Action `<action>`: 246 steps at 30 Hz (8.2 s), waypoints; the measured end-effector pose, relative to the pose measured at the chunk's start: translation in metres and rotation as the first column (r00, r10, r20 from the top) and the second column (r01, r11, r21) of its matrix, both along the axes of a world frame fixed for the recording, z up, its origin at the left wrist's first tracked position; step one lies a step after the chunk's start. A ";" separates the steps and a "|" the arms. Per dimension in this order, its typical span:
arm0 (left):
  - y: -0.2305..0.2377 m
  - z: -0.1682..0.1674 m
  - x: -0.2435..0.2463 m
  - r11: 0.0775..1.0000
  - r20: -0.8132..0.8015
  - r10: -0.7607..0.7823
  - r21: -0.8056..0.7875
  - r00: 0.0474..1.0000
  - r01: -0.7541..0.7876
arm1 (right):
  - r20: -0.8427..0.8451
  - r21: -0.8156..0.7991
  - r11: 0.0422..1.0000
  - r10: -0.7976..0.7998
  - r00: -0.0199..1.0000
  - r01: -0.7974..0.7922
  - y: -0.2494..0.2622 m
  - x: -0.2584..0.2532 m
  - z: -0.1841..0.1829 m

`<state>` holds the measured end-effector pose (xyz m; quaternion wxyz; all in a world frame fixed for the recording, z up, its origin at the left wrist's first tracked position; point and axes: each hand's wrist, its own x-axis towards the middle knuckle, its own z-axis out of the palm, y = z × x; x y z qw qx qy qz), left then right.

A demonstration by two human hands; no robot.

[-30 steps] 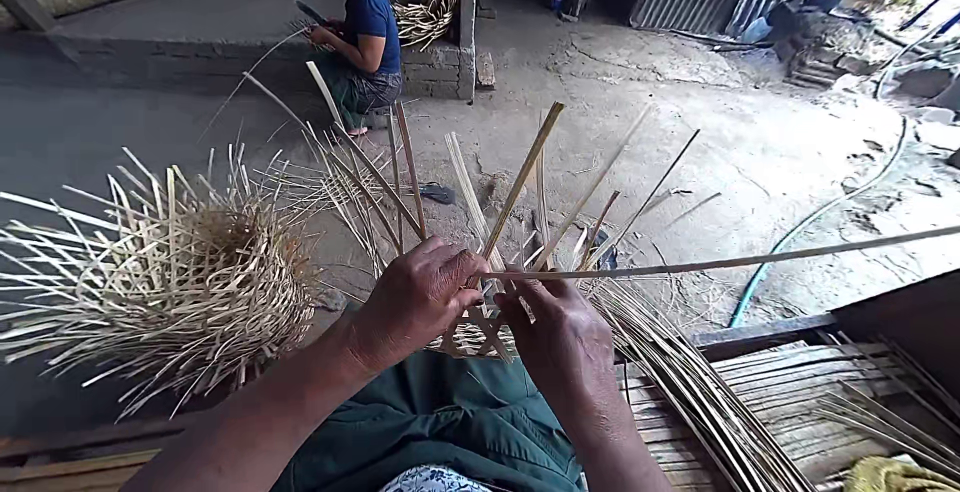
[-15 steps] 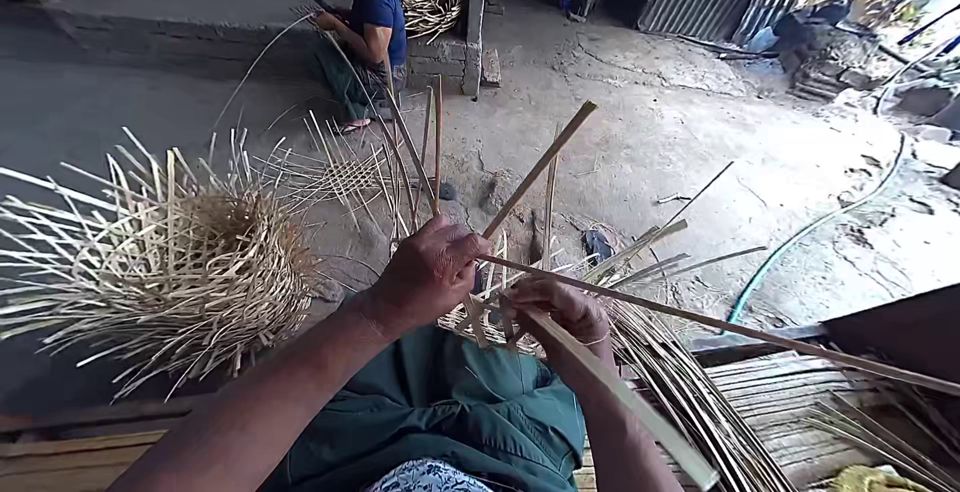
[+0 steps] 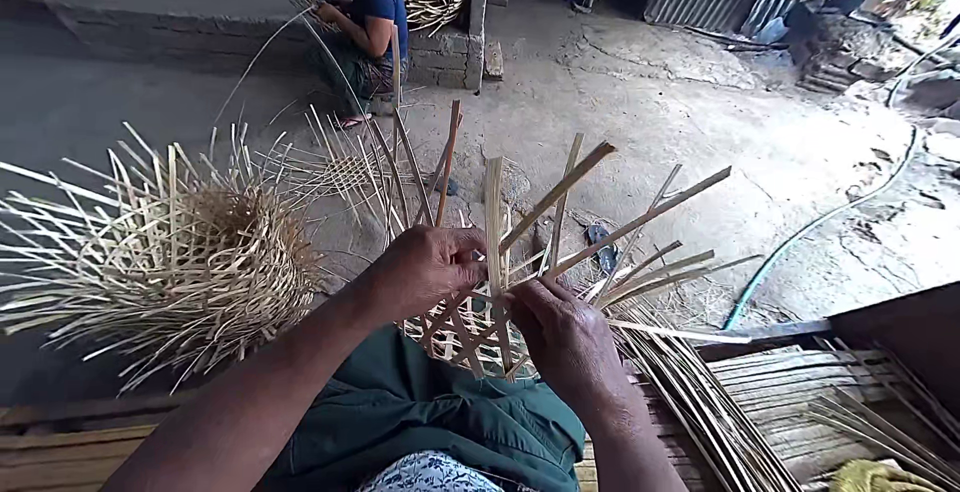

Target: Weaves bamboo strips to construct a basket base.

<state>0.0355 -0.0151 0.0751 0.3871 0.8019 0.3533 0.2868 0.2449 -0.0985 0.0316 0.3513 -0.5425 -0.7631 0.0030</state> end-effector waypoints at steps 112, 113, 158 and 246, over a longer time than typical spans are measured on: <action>0.013 -0.005 0.002 0.613 -0.252 0.077 0.775 0.965 0.154 | -0.441 -0.130 0.991 -0.097 0.892 0.044 0.008 0.017 -0.013; 0.008 -0.001 0.003 0.614 -0.191 0.080 0.782 0.978 0.102 | -0.478 -0.111 0.991 -0.113 0.871 0.068 0.009 0.015 -0.012; 0.012 -0.025 0.011 0.577 -0.322 -0.020 0.770 0.947 0.274 | -0.224 -0.039 0.994 -0.111 0.968 0.105 0.007 0.004 -0.001; -0.019 -0.031 0.000 0.997 0.313 -0.058 -0.026 0.948 0.070 | 0.094 -0.080 0.992 -0.091 0.991 0.098 -0.011 0.003 0.020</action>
